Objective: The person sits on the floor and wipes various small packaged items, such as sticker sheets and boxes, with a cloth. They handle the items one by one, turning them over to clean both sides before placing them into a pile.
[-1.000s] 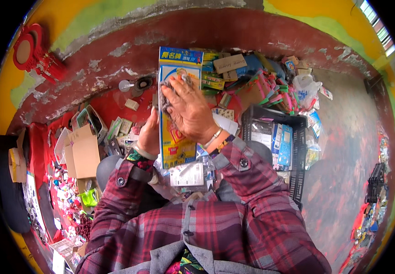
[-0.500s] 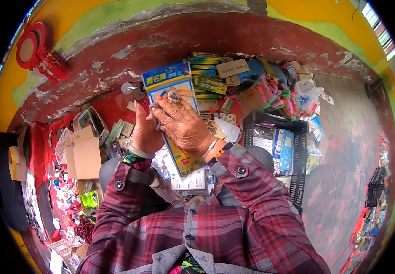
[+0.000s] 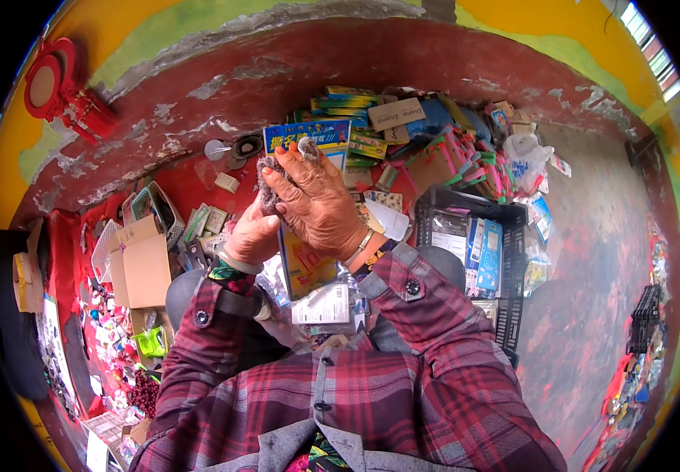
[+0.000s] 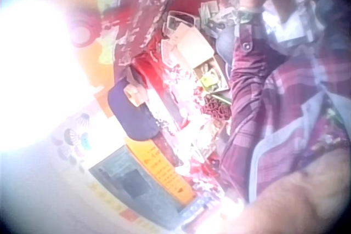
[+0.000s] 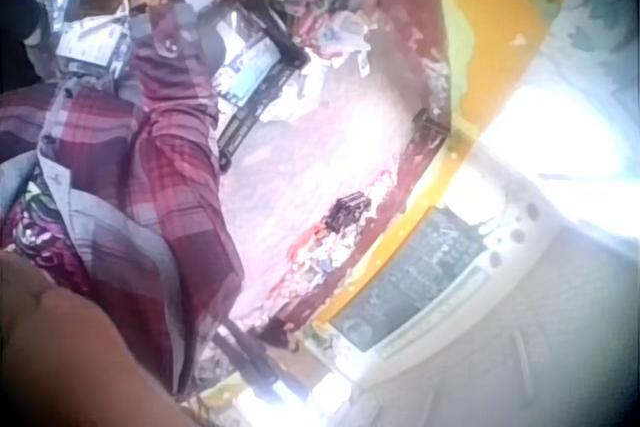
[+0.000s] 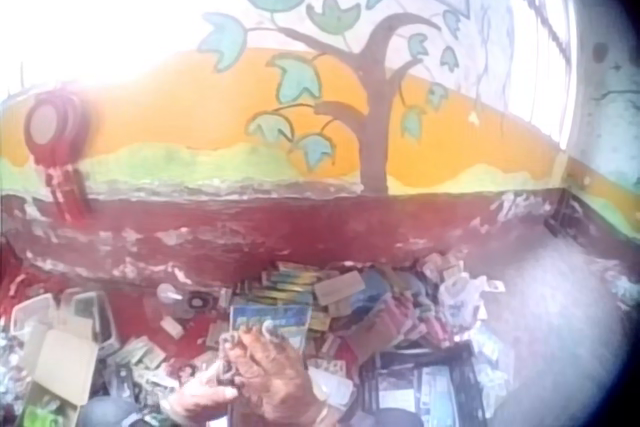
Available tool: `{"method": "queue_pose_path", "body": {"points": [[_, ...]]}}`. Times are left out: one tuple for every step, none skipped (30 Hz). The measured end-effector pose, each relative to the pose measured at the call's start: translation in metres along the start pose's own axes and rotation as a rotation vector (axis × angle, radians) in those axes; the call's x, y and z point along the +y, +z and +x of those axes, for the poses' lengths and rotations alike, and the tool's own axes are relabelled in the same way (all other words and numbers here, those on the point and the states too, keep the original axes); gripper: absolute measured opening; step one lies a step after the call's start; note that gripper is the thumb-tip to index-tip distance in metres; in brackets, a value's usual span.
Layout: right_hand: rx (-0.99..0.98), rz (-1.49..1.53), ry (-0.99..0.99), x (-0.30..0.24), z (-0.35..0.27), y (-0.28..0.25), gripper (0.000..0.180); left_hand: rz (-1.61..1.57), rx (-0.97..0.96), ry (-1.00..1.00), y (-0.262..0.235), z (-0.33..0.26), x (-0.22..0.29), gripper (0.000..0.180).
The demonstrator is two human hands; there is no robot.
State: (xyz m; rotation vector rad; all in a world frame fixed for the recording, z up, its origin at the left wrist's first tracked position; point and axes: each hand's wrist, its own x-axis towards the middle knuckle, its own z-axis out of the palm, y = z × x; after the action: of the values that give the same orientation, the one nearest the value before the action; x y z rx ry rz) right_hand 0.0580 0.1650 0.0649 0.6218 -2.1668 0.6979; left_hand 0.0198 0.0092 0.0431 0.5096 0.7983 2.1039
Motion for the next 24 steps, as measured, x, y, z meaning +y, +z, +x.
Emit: {"method": "queue_pose_path", "body": {"points": [[0.013,0.013,0.005,0.001,0.000,-0.001,0.042,0.025,-0.008,0.019,0.001,0.002,0.004,0.083],[0.027,0.025,0.011,0.003,0.001,-0.001,0.041,0.051,-0.016,0.038,0.003,0.003,0.007,0.086],[0.041,0.038,0.016,0.003,0.001,-0.001,0.041,0.049,-0.010,0.031,0.004,0.003,0.010,0.086],[0.029,0.067,0.009,0.003,0.001,-0.001,0.040,0.046,-0.004,0.025,0.006,0.003,0.013,0.087],[0.018,0.096,0.003,0.002,0.001,-0.002,0.039,0.043,0.002,0.019,0.008,0.003,0.016,0.087],[0.006,0.125,-0.004,0.001,0.001,-0.003,0.038,0.054,0.019,0.019,0.012,0.004,0.018,0.089],[-0.006,0.125,-0.005,0.000,0.001,-0.004,0.038,0.076,0.009,0.015,0.010,0.004,0.019,0.089],[-0.018,0.125,-0.006,-0.002,0.002,-0.004,0.037,0.098,-0.001,0.012,0.008,0.004,0.022,0.090],[-0.030,0.125,-0.007,-0.002,0.002,-0.004,0.037,0.120,-0.011,0.009,0.006,0.005,0.023,0.090],[-0.031,0.137,-0.015,-0.003,0.002,-0.004,0.037,0.126,-0.009,0.007,0.008,0.005,0.025,0.091],[-0.033,0.150,-0.022,-0.003,0.001,-0.003,0.037,0.131,-0.033,0.022,0.008,0.005,0.024,0.092],[-0.035,0.162,-0.030,-0.003,0.001,-0.003,0.037,0.136,-0.058,0.036,0.008,0.005,0.022,0.094],[-0.032,0.156,-0.033,-0.002,0.000,-0.002,0.038,0.141,-0.083,0.051,0.006,0.004,0.020,0.095],[-0.029,0.150,-0.036,-0.001,-0.001,0.000,0.039,0.123,-0.098,0.059,0.002,0.004,0.016,0.094],[-0.027,0.144,-0.040,-0.001,-0.002,0.002,0.040,0.106,-0.114,0.067,-0.003,0.004,0.011,0.093],[-0.042,0.147,-0.025,-0.003,0.000,0.001,0.040,0.088,-0.129,0.075,-0.006,0.004,0.008,0.092],[-0.056,0.149,-0.010,-0.007,0.003,-0.002,0.040,0.062,-0.112,0.061,-0.006,0.001,0.006,0.091],[-0.071,0.152,0.006,-0.009,0.005,-0.003,0.040,0.035,-0.095,0.046,-0.004,-0.002,0.004,0.090],[-0.082,0.130,0.001,-0.009,0.005,-0.002,0.041,0.009,-0.079,0.033,-0.002,-0.004,0.001,0.089],[-0.092,0.109,-0.004,-0.008,0.004,0.000,0.042,0.053,-0.088,0.146,0.000,-0.003,-0.005,0.086],[-0.102,0.088,-0.009,-0.007,0.004,0.001,0.043,0.022,-0.075,0.140,-0.003,-0.002,-0.009,0.085],[-0.083,0.063,-0.006,-0.007,0.004,0.002,0.042,-0.010,-0.062,0.134,-0.005,-0.001,-0.013,0.084],[-0.064,0.038,-0.003,-0.006,0.005,0.003,0.042,-0.042,-0.050,0.127,-0.006,0.000,-0.015,0.084],[-0.044,0.013,0.000,-0.004,0.006,0.004,0.042,-0.075,-0.076,0.070,-0.006,0.001,-0.013,0.082]]}}
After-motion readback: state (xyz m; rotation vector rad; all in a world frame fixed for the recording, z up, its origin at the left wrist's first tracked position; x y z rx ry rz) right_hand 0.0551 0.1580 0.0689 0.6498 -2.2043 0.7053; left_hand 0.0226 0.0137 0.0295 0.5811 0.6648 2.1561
